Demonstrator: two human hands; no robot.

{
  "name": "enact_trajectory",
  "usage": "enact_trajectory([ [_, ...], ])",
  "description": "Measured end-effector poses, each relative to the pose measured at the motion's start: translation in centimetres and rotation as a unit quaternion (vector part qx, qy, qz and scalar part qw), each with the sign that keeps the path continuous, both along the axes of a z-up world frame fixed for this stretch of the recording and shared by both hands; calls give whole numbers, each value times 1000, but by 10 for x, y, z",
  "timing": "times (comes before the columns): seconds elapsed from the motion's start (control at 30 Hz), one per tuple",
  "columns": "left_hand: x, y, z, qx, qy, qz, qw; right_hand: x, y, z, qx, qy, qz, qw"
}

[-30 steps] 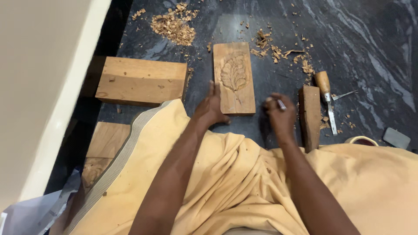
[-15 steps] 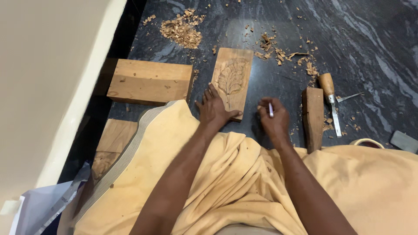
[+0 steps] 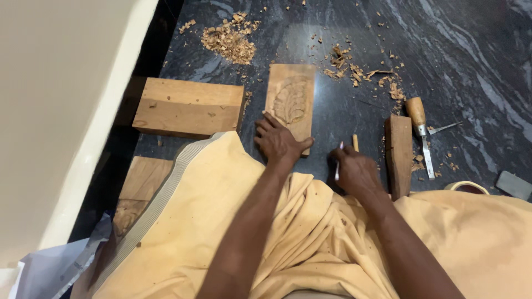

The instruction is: The person carves a leaf design into a rectangular wooden block using a chisel and mallet. They sketch the design with a pencil, then repeatedly strike the chisel to remove wood shavings and shape the pattern.

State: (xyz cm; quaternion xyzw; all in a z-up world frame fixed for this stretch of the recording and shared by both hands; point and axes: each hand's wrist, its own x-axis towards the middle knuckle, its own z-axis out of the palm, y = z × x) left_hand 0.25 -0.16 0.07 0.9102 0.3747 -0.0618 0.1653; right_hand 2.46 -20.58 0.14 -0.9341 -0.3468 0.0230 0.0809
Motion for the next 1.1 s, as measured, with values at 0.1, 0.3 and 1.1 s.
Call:
enact_trajectory([
  [0.1,-4,-5,10,-5,-5,28,1000,1,1,-12,-4,-31,5,1000],
  [0.3,-23,19,33,-157,4,-35,987,-1,0,2,125,-12,-58,990],
  [1.1,53,94,-2,18,18,-415,910,10,41,-1,79,87,-97,988],
])
